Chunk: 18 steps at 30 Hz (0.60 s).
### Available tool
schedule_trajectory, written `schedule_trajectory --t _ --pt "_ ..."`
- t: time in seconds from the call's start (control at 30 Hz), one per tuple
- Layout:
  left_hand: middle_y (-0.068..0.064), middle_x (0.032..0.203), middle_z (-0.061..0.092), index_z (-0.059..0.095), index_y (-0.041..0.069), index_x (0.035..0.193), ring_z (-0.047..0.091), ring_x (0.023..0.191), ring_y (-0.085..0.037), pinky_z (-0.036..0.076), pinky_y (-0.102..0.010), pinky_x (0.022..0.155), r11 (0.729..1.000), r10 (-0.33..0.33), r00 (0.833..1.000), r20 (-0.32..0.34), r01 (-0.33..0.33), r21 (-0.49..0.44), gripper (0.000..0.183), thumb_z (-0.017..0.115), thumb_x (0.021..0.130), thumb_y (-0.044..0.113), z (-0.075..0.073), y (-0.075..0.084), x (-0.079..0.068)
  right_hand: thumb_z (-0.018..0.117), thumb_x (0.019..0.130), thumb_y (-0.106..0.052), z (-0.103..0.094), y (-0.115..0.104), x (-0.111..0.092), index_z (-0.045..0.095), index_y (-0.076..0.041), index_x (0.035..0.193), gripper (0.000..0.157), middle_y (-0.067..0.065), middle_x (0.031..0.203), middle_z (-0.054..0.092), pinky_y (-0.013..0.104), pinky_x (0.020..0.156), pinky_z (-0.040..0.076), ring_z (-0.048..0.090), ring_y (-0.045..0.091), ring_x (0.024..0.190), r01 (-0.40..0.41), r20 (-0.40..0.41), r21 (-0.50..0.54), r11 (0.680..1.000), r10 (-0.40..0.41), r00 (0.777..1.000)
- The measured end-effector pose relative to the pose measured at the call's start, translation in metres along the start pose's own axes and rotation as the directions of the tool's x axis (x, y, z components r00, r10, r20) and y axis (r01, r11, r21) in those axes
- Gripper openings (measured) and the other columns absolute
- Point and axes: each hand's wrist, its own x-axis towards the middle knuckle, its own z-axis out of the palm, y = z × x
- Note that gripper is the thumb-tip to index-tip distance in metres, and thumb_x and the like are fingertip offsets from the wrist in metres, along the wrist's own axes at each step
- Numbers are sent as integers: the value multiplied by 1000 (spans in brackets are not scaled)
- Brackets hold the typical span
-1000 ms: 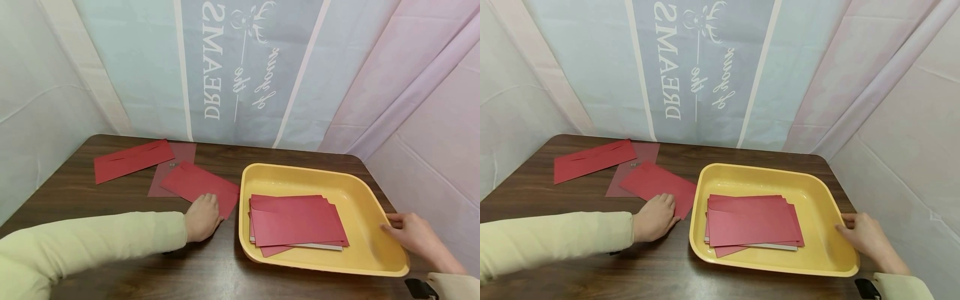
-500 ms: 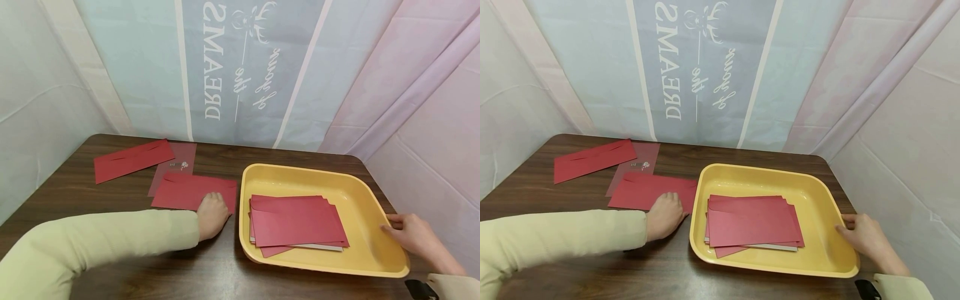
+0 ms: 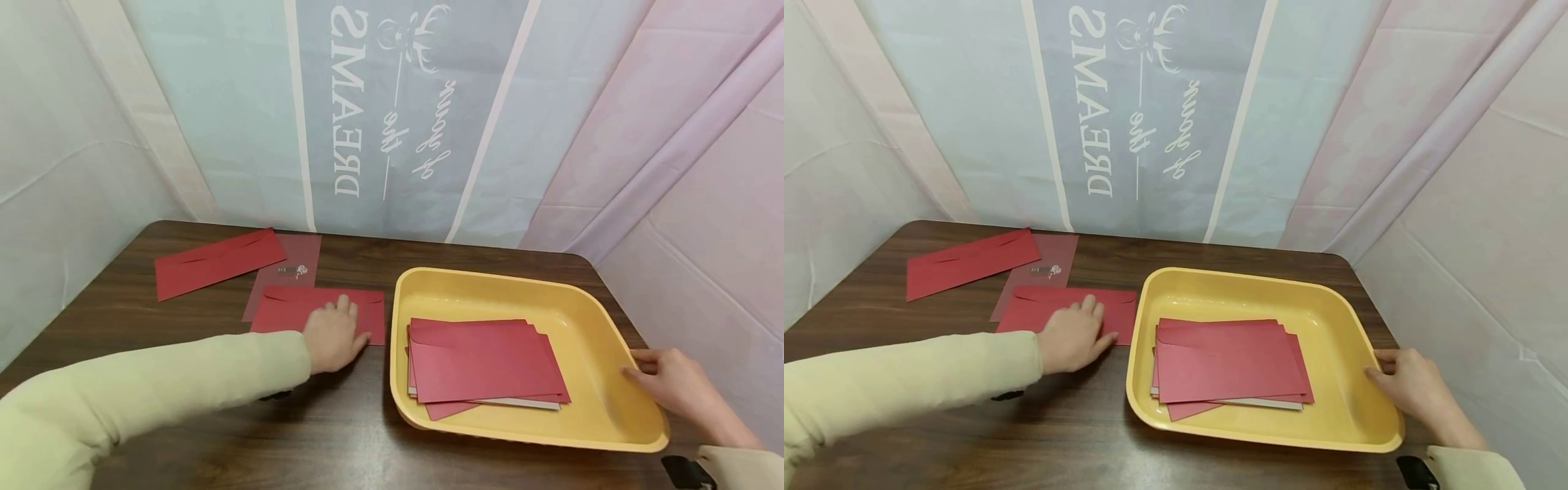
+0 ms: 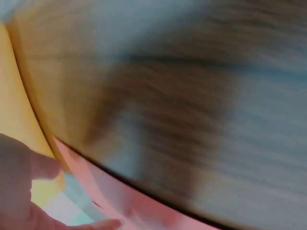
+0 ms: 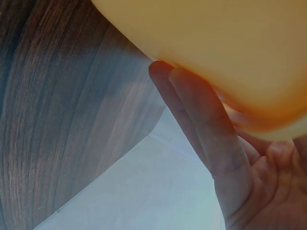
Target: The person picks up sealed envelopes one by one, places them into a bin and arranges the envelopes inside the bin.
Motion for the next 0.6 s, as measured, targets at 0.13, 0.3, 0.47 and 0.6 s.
schedule_trajectory --t 0.13,0.3,0.47,0.6 --pt "-19 97 46 47 -11 117 52 66 -26 48 -34 50 994 -86 996 13 86 -62 65 63 89 46 -2 -30 -1 68 87 -17 -1 1 -1 61 18 110 43 26 87 70 53 72 50 67 44 82 8 -4 6 1000 -8 1000" --pt "-28 108 43 38 -17 123 57 76 -35 52 -42 56 953 -219 974 63 227 -200 79 67 84 46 -6 -66 -1 68 86 -16 -2 0 0 61 18 109 42 25 86 71 51 70 51 67 44 81 19 -14 5 1000 -19 1000" --pt "-30 108 39 34 -17 123 56 79 -36 52 -44 59 909 -275 953 125 301 -289 84 71 80 46 -13 -89 -2 69 86 -16 -1 2 0 63 17 108 41 24 84 71 47 67 52 68 41 78 32 -25 0 999 -32 999" --pt "-30 106 36 28 -20 127 57 72 -32 50 -42 61 871 -290 930 226 355 -339 93 71 80 47 -19 -100 -4 69 85 -16 1 3 -1 63 17 107 40 23 84 71 46 66 52 68 41 78 35 -29 -2 999 -35 999"
